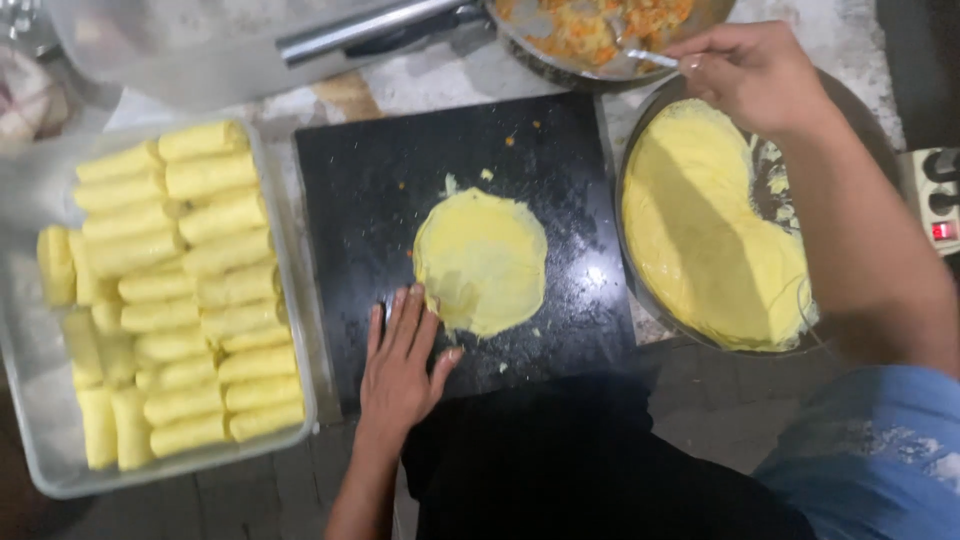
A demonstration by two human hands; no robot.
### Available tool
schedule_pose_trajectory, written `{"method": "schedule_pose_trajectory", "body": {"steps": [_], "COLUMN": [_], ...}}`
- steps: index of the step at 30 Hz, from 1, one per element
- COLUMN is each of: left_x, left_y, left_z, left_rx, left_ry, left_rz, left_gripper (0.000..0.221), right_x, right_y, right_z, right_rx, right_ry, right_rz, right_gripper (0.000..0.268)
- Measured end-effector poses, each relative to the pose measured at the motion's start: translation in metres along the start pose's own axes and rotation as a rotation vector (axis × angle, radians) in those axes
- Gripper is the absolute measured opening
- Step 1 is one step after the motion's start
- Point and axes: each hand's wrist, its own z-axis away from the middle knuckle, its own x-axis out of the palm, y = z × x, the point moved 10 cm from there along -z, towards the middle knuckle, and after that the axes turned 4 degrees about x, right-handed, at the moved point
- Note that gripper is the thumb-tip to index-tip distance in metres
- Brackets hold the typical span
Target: Preparing food rolls by placing filling on a wrapper and rolling it up.
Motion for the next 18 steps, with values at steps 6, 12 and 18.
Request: {"method": "schedule_pose_trajectory", "body": {"steps": [6,12,18], "left_x": [-0.020,-0.032,-0.010], "left_y": [-0.012,-0.014,0.007], "left_z": [0.007,0.011,0.014], "left_rx": [0.004,0.018,0.080], "left_ry": [0.241,0.460,0.498], "left_rz": [0.218,0.298,0.178], "left_gripper": [0.049,0.037,0.030], "right_x": [0.049,0.144,0.198], "right_y": [-0.016,-0.018,-0.032], "right_z": [0.091,0.196,0.248], "right_rx": [-0.382,-0.750,-0.935], "right_ry": [0.051,0.163,0.314], "right_rz": [-0.009,0.273,0.631], "right_gripper": [0.030,0.021,0.029]}}
